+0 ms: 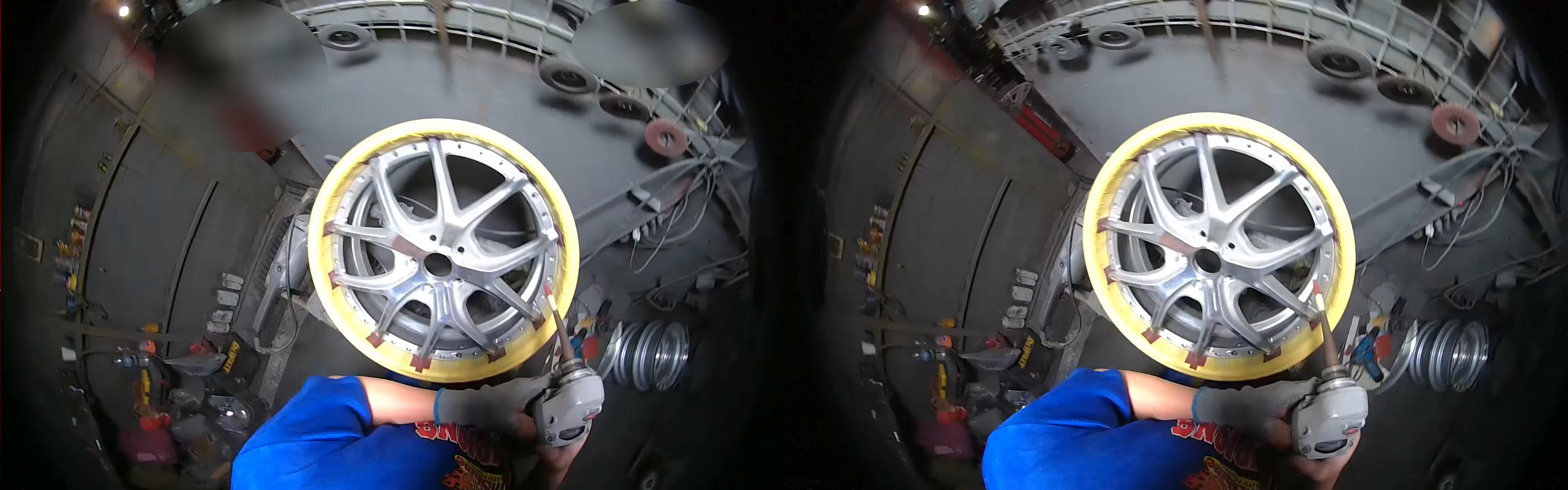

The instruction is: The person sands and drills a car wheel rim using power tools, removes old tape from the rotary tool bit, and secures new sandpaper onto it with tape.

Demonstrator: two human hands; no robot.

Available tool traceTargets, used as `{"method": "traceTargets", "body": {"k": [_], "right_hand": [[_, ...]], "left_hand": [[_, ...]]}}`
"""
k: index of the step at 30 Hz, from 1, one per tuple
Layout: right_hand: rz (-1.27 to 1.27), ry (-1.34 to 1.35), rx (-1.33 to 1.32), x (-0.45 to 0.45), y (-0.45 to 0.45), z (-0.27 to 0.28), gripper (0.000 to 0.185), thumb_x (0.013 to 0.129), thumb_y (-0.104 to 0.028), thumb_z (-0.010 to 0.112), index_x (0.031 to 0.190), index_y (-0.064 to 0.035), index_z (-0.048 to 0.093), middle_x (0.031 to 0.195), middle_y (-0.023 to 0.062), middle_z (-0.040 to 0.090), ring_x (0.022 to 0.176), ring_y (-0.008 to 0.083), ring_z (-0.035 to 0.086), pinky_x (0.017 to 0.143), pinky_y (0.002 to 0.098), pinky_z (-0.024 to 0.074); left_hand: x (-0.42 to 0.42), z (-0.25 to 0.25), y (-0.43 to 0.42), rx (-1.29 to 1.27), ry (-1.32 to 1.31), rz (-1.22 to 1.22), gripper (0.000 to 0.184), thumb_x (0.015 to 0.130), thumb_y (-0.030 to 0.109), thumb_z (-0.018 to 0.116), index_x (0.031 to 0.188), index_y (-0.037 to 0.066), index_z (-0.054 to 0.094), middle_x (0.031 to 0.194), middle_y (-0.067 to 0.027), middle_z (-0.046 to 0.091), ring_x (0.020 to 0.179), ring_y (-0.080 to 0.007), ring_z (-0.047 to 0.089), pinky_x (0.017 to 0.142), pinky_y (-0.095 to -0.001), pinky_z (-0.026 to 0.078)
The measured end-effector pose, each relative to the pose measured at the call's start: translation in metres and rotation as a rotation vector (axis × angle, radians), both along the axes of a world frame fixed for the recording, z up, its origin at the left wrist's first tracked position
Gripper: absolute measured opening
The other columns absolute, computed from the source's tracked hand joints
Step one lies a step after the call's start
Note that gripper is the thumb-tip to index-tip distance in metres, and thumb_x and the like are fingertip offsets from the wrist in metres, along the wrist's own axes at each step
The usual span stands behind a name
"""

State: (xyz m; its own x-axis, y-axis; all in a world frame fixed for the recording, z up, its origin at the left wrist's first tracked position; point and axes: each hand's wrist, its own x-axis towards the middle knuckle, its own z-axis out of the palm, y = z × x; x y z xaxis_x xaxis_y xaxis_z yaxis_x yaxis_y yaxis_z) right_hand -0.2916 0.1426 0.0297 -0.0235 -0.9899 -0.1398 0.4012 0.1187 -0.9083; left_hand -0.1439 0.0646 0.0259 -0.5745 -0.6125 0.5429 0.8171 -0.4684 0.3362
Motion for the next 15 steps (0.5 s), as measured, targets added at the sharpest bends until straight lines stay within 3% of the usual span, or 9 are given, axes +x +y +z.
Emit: {"method": "traceTargets", "body": {"k": [2,4,7,8,9,11,13,14,15], "right_hand": [[0.017,0.172,-0.057,-0.003,0.012,-0.002,0.112,0.051,-0.042,0.092,0.136,0.0049,0.037,0.116,0.0140,0.059,0.104,0.0254,0.060,0.094,0.0391,0.0474],[0.010,0.298,-0.090,0.001,0.020,0.000,0.117,0.054,-0.057,0.089,0.139,0.0033,0.035,0.126,0.0113,0.055,0.116,0.0224,0.055,0.103,0.0393,0.0419],[-0.011,0.300,-0.133,0.002,0.037,-0.001,0.117,0.054,-0.056,0.090,0.140,-0.0006,0.034,0.124,0.0121,0.056,0.111,0.0244,0.057,0.099,0.0380,0.0453],[0.095,0.452,-0.161,-0.007,0.048,-0.005,0.080,0.073,-0.052,0.071,0.133,-0.0086,0.042,0.123,0.0080,0.056,0.116,0.0273,0.051,0.092,0.0555,0.0395],[0.161,0.490,-0.189,-0.005,0.049,-0.003,0.075,0.079,-0.054,0.063,0.135,-0.0096,0.043,0.129,0.0105,0.052,0.121,0.0335,0.046,0.086,0.0633,0.0398],[0.291,0.561,-0.253,-0.006,0.054,-0.004,0.067,0.091,-0.058,0.048,0.140,-0.0117,0.043,0.140,0.0155,0.044,0.130,0.0458,0.034,0.075,0.0790,0.0404],[0.008,0.192,-0.113,0.010,0.063,-0.002,0.118,0.053,-0.055,0.091,0.142,-0.0058,0.031,0.121,0.0122,0.057,0.108,0.0264,0.059,0.095,0.0403,0.0482],[0.038,0.223,-0.216,0.019,0.062,0.001,0.119,0.053,-0.054,0.092,0.144,-0.0100,0.029,0.117,0.0117,0.058,0.105,0.0281,0.060,0.092,0.0448,0.0501],[-0.104,0.026,-0.193,0.027,0.068,-0.005,0.125,0.044,-0.028,0.097,0.143,0.0002,0.027,0.112,0.0213,0.057,0.099,0.0343,0.063,0.085,0.0527,0.0536]], "left_hand": [[-0.001,-0.041,0.022,-0.099,-0.450,0.224,0.059,0.083,0.042,0.076,0.121,0.004,0.052,0.105,-0.0060,0.063,0.082,-0.0119,0.058,0.062,-0.0255,0.047],[-0.005,-0.058,0.030,-0.083,-0.561,0.144,0.063,0.080,0.044,0.078,0.121,0.003,0.052,0.105,-0.0064,0.063,0.083,-0.0124,0.059,0.062,-0.0266,0.048],[0.000,-0.053,0.045,-0.056,-0.390,0.133,0.090,0.066,0.055,0.084,0.127,0.001,0.047,0.119,-0.0092,0.059,0.105,-0.0170,0.056,0.088,-0.0319,0.047],[0.002,-0.052,0.051,-0.021,-0.332,0.038,0.093,0.063,0.056,0.086,0.127,0.001,0.048,0.120,-0.0101,0.059,0.108,-0.0174,0.055,0.092,-0.0327,0.046],[0.005,-0.051,0.057,0.015,-0.280,-0.056,0.097,0.059,0.056,0.088,0.128,0.000,0.048,0.122,-0.0110,0.059,0.111,-0.0178,0.054,0.096,-0.0335,0.045],[0.011,-0.076,0.072,-0.104,-0.504,-0.312,0.069,0.066,0.036,0.087,0.116,0.001,0.057,0.110,-0.0094,0.064,0.103,-0.0145,0.057,0.087,-0.0319,0.048],[0.032,-0.052,0.066,-0.297,-0.706,-0.335,0.057,0.067,0.031,0.084,0.109,0.001,0.061,0.100,-0.0085,0.066,0.093,-0.0147,0.059,0.081,-0.0320,0.049],[0.037,-0.042,0.063,-0.499,-0.912,-0.340,0.044,0.068,0.025,0.080,0.103,0.002,0.064,0.089,-0.0075,0.068,0.084,-0.0148,0.061,0.074,-0.0322,0.050],[0.031,-0.055,0.072,-0.517,-0.905,-0.339,0.044,0.068,0.025,0.080,0.103,0.002,0.064,0.089,-0.0075,0.068,0.084,-0.0148,0.061,0.074,-0.0322,0.050]]}}
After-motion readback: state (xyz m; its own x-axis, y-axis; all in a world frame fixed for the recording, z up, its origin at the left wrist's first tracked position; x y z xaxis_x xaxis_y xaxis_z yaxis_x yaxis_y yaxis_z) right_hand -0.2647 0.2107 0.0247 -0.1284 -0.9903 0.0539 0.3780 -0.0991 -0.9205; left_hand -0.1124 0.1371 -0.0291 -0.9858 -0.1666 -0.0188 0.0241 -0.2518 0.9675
